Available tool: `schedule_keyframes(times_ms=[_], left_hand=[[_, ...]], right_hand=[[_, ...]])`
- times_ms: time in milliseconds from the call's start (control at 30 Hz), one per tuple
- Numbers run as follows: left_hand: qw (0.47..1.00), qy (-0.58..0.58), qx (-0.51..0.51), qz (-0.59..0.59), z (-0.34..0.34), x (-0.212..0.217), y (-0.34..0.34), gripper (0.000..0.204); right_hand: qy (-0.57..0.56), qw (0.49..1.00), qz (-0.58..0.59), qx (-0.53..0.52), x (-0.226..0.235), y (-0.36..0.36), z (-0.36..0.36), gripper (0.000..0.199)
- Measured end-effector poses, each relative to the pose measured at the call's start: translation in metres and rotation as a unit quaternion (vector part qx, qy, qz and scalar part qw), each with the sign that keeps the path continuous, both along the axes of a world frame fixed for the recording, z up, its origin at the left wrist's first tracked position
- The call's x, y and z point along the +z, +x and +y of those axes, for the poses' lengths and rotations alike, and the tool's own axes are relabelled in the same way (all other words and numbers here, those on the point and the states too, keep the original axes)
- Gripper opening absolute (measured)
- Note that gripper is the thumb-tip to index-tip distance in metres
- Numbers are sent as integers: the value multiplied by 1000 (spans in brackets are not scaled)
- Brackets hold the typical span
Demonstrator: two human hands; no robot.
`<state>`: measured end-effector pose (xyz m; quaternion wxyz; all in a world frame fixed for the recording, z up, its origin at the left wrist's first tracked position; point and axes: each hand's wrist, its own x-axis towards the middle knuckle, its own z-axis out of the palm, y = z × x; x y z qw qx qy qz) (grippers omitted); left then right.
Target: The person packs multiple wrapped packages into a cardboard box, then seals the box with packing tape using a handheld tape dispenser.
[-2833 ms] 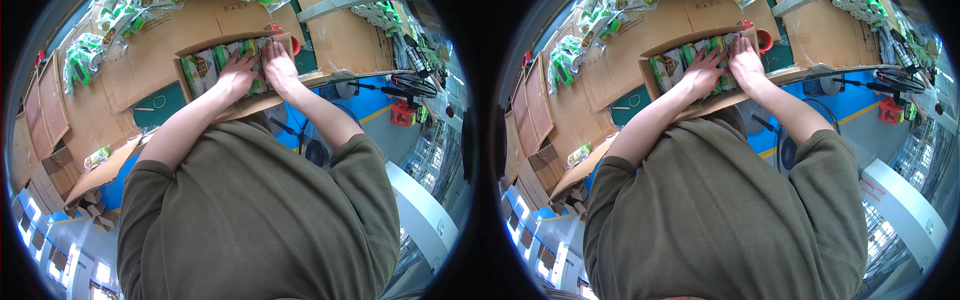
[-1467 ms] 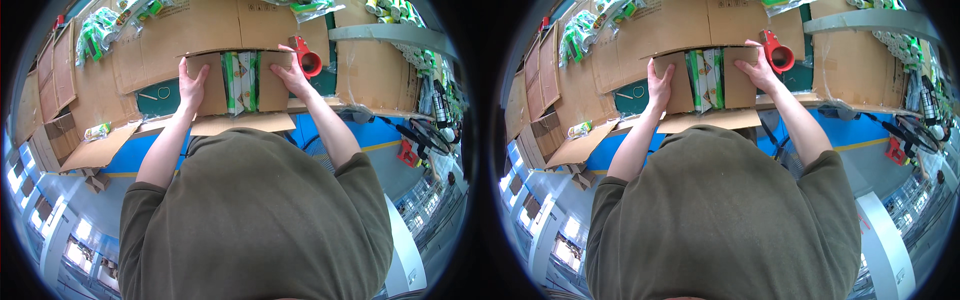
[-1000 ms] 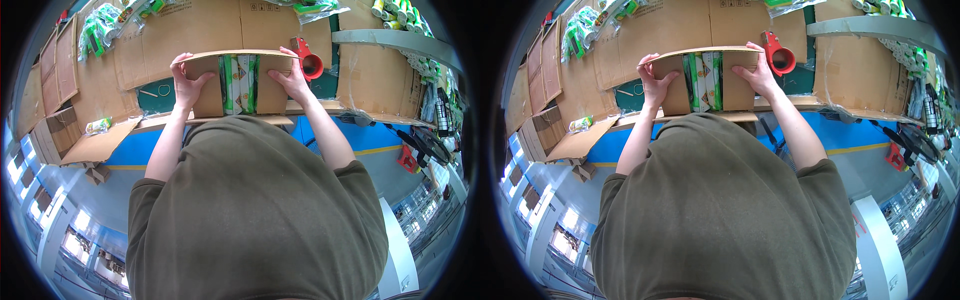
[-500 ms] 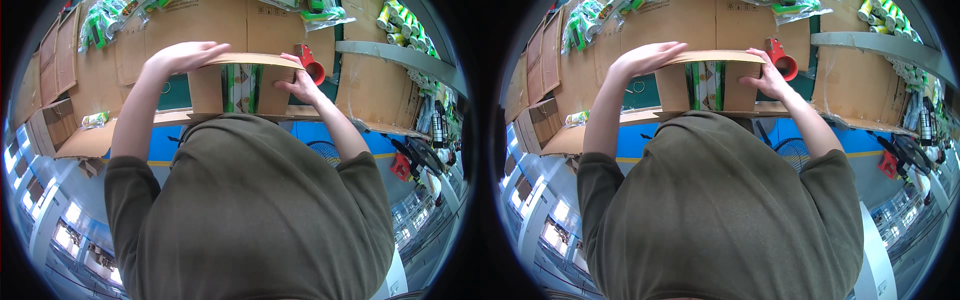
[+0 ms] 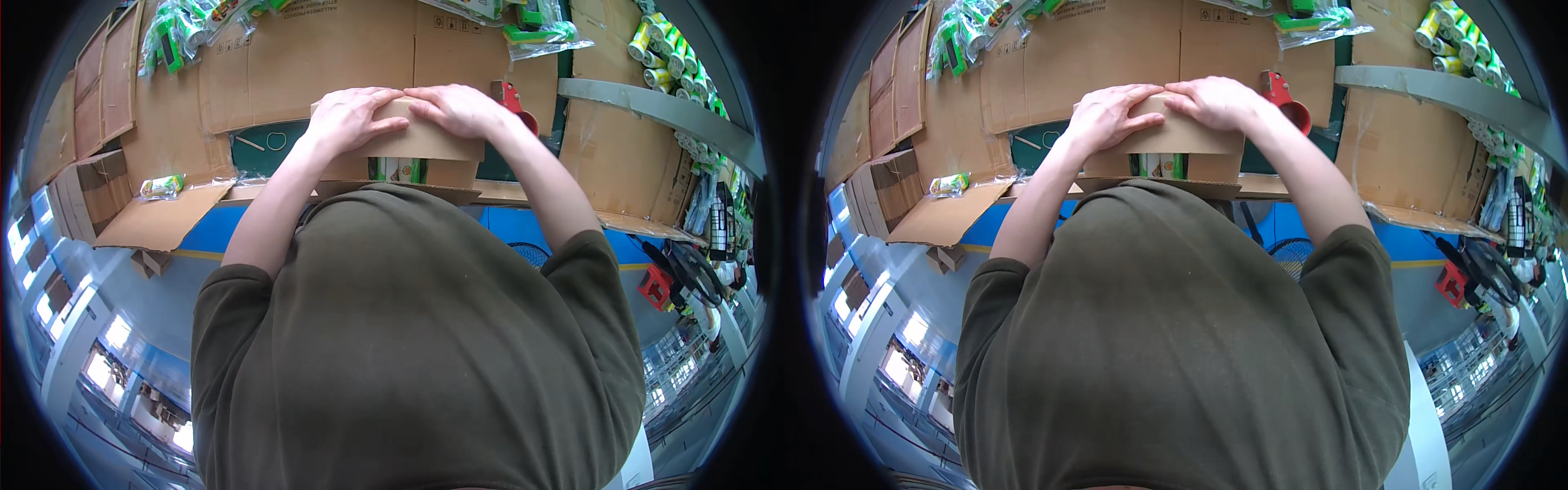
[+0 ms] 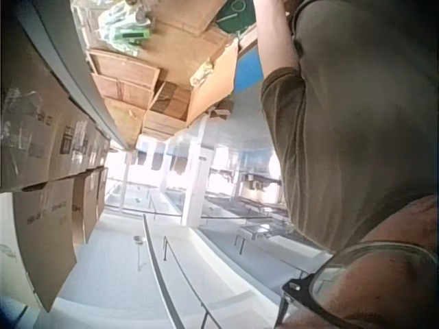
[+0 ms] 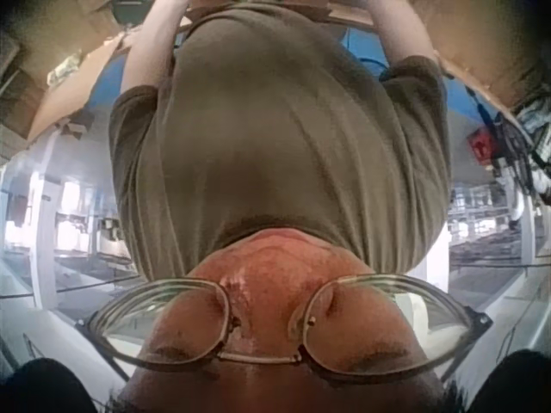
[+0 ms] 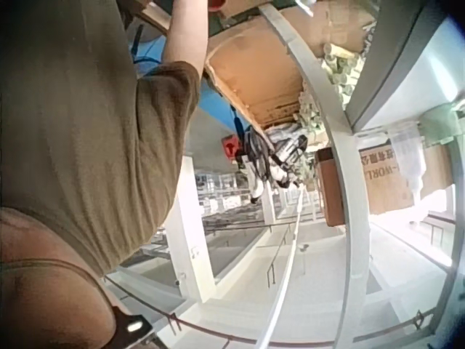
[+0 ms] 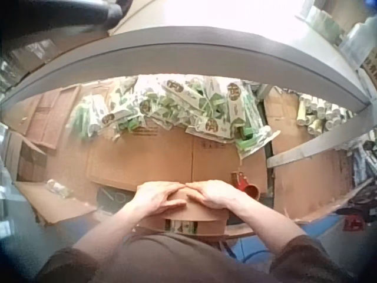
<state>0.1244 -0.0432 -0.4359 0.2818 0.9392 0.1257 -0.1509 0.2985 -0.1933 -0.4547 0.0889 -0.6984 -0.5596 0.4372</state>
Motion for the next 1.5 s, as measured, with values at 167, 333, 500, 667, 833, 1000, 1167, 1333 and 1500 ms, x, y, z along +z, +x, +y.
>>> schedule_keyframes(times_ms=[167,333,500,667,833,1000,1167,1333,1500], left_hand=[[996,43,11,-76,-8,-18,-13,56],[996,80,36,-29,-42,-6,-25,96],[996,76,-53,-15,-50,10,-34,122],[992,120,-35,-24,-56,-7,-40,113],[985,161,-28,-51,-57,-24,-43,101],[972,212,-48,-84,-59,-22,-38,80],[966,208,-32,-153,-61,-27,-40,71],[951,226,8,-212,-60,-33,-39,52],[950,208,16,-231,-59,-41,-45,42]], right_hand=[[207,958,-183,-78,0,-38,-20,37],[351,903,-231,-88,-13,-39,-25,25],[343,903,-234,-107,-15,-37,-25,25],[298,919,-43,-255,3,-21,-43,24],[330,906,-65,-258,-11,-45,-137,95],[171,947,88,-258,-47,-92,-167,106],[220,903,103,-354,-48,-105,-148,98],[410,861,-192,-233,11,-47,-69,62],[121,944,-280,-130,-4,-52,3,31]])
